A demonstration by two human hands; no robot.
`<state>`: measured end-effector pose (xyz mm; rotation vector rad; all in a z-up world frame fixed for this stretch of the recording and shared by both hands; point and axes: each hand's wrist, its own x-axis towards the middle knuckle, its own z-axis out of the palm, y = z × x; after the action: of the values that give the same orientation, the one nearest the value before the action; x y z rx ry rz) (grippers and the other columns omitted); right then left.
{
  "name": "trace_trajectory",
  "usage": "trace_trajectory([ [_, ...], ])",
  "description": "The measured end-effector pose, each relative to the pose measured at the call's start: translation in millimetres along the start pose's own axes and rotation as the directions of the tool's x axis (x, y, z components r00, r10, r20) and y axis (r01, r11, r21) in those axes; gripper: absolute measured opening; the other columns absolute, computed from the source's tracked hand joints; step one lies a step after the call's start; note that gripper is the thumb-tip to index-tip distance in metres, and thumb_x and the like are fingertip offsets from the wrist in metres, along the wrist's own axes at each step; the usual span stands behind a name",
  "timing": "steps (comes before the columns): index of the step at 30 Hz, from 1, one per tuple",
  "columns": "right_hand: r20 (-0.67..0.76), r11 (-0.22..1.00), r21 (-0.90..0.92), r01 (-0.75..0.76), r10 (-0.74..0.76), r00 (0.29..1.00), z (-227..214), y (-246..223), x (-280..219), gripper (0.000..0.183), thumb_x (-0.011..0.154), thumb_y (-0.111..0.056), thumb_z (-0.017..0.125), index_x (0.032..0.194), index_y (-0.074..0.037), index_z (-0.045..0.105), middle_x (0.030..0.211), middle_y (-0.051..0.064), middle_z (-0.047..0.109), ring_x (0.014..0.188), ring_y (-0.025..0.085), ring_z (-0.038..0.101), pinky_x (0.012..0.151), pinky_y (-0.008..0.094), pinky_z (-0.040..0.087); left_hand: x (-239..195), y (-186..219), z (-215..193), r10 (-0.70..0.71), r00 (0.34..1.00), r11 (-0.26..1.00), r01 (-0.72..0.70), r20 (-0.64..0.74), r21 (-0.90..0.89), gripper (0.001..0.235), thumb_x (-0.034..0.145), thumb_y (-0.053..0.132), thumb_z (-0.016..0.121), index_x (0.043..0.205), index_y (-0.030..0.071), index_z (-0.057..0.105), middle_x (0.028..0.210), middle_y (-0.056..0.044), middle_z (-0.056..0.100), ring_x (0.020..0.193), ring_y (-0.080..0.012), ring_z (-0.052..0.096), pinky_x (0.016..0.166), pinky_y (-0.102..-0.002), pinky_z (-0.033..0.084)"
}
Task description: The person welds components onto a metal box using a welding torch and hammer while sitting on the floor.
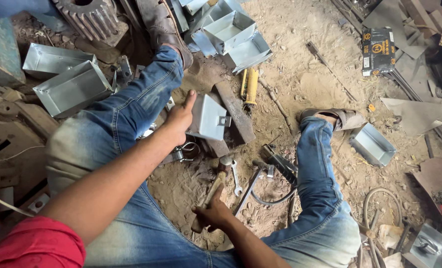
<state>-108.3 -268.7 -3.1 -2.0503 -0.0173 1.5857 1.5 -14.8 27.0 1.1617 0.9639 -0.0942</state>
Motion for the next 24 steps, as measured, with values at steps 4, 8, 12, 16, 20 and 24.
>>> trace_trajectory([
  [4,0.003,0.998,-0.053,0.02,-0.02,1.0,-3,2,-1,0.139,0.092,-0.04,0.072,0.135,0.004,-0.053,0.1,0.024,0.075,0.075,0.029,0.076,0.063,0.034,0.066,19,-12,-4,0.017,1.0,0.999,-0.018,0.005,0.049,0.1,0.081,0.083,0.047,0.139,0.002,0.055,0.138,-0.016,0.057,0.127,-0.028,0.051,0.107,-0.055,0.04],
  [8,0.002,0.979,-0.203,-0.03,0.031,1.0,-14,3,6,0.13,0.092,-0.043,0.073,0.151,0.001,-0.034,0.101,0.025,0.075,0.079,0.032,0.071,0.063,0.035,0.062,26,-18,-7,0.095,0.995,0.995,-0.095,0.029,0.022,0.096,0.082,0.08,0.052,0.128,-0.004,0.061,0.127,-0.016,0.064,0.119,-0.0252,0.056,0.102,-0.049,0.045],
  [12,-0.13,0.894,-0.438,0.099,-0.172,0.976,-56,6,20,0.079,0.094,-0.056,0.077,0.147,-0.004,0.051,0.113,0.019,0.073,0.091,0.025,0.073,0.084,0.037,0.055,27,-20,-10,0.133,0.991,0.99,-0.132,-0.001,0.055,0.09,0.082,0.077,0.056,0.121,-0.003,0.066,0.117,-0.014,0.068,0.111,-0.0231,0.058,0.098,-0.045,0.046],
  [16,-0.5,0.919,-0.393,0.023,-0.235,0.833,-141,10,25,0.06,0.092,-0.044,0.071,0.137,-0.006,0.057,0.123,0.018,0.068,0.108,0.029,0.068,0.098,0.046,0.056,25,-15,-13,0.171,0.984,0.983,-0.174,0.055,0.057,0.085,0.085,0.074,0.06,0.113,-0.006,0.071,0.109,-0.015,0.069,0.102,-0.0241,0.058,0.093,-0.046,0.047],
  [20,-0.697,0.855,-0.514,-0.074,-0.367,0.616,-198,43,43,0.064,0.088,-0.034,0.076,0.14,-0.005,0.052,0.133,0.024,0.059,0.117,0.037,0.062,0.099,0.048,0.05,20,-7,-14,0.115,0.993,0.98,-0.12,0.037,0.157,0.08,0.091,0.071,0.053,0.12,-0.002,0.066,0.115,-0.014,0.069,0.11,-0.0225,0.06,0.098,-0.044,0.047],
  [24,-0.77,0.851,-0.5,-0.164,-0.35,0.533,-211,94,71,0.073,0.083,-0.028,0.081,0.144,-0.008,0.046,0.133,0.028,0.054,0.119,0.045,0.057,0.099,0.049,0.048,20,-7,-17,0.105,0.993,0.981,-0.113,0.054,0.158,0.079,0.094,0.069,0.049,0.127,-0.001,0.063,0.121,-0.014,0.068,0.117,-0.0221,0.058,0.104,-0.044,0.043],
])
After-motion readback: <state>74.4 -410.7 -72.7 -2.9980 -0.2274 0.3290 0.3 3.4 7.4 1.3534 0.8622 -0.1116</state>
